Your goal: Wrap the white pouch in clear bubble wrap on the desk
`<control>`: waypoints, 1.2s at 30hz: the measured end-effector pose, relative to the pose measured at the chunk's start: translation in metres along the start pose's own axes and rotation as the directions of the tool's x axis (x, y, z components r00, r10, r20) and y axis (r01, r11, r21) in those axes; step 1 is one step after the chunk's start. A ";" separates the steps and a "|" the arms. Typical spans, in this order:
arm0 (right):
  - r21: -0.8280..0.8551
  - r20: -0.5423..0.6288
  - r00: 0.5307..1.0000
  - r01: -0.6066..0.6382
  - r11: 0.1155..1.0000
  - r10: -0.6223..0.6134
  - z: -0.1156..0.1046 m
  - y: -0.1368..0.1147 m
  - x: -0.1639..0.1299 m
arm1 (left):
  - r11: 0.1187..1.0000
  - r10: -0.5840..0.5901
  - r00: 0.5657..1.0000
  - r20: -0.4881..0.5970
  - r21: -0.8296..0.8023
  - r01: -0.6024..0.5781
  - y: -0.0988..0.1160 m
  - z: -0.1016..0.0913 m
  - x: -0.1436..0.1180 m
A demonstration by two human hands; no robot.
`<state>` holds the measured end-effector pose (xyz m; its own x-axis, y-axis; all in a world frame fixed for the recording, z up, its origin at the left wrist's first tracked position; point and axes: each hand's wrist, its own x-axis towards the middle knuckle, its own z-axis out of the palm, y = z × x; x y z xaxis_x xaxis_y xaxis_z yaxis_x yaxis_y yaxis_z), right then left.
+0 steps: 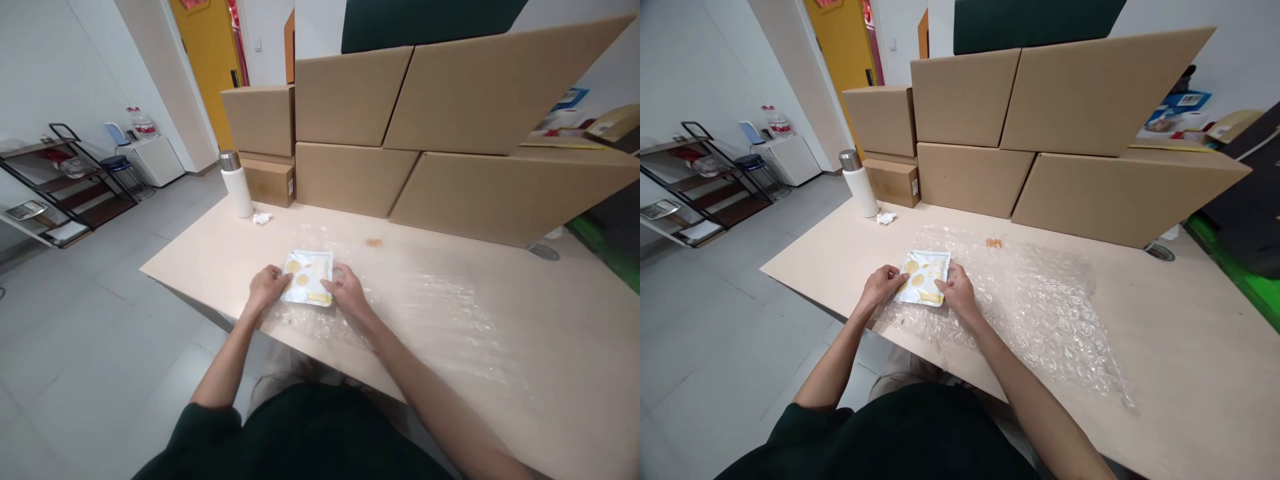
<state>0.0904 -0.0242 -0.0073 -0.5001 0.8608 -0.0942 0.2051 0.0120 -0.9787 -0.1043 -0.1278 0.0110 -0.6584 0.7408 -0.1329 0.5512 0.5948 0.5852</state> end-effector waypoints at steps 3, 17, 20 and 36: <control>0.190 0.010 0.999 -0.036 0.981 0.035 -0.001 -0.001 -0.009 | 0.998 0.024 1.000 0.005 -0.052 -0.023 0.001 -0.002 -0.003; 0.186 0.232 0.972 -0.070 0.980 0.025 -0.009 0.001 0.000 | 0.951 0.046 0.999 0.025 -0.306 -0.036 -0.011 0.000 -0.004; -0.093 0.189 0.981 0.064 0.994 -0.046 -0.009 0.002 -0.002 | 0.935 0.034 0.999 0.019 -0.353 -0.025 -0.012 0.002 -0.004; 0.438 0.144 0.980 -0.190 0.879 0.140 -0.039 -0.009 -0.063 | 0.768 0.626 0.750 0.215 -0.334 -0.546 0.108 0.014 -0.057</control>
<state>0.1531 -0.0588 0.0142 -0.5825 0.7715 -0.2559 -0.0929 -0.3759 -0.9220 0.0003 -0.1009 0.0705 -0.0384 0.9947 0.0952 0.6116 -0.0520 0.7895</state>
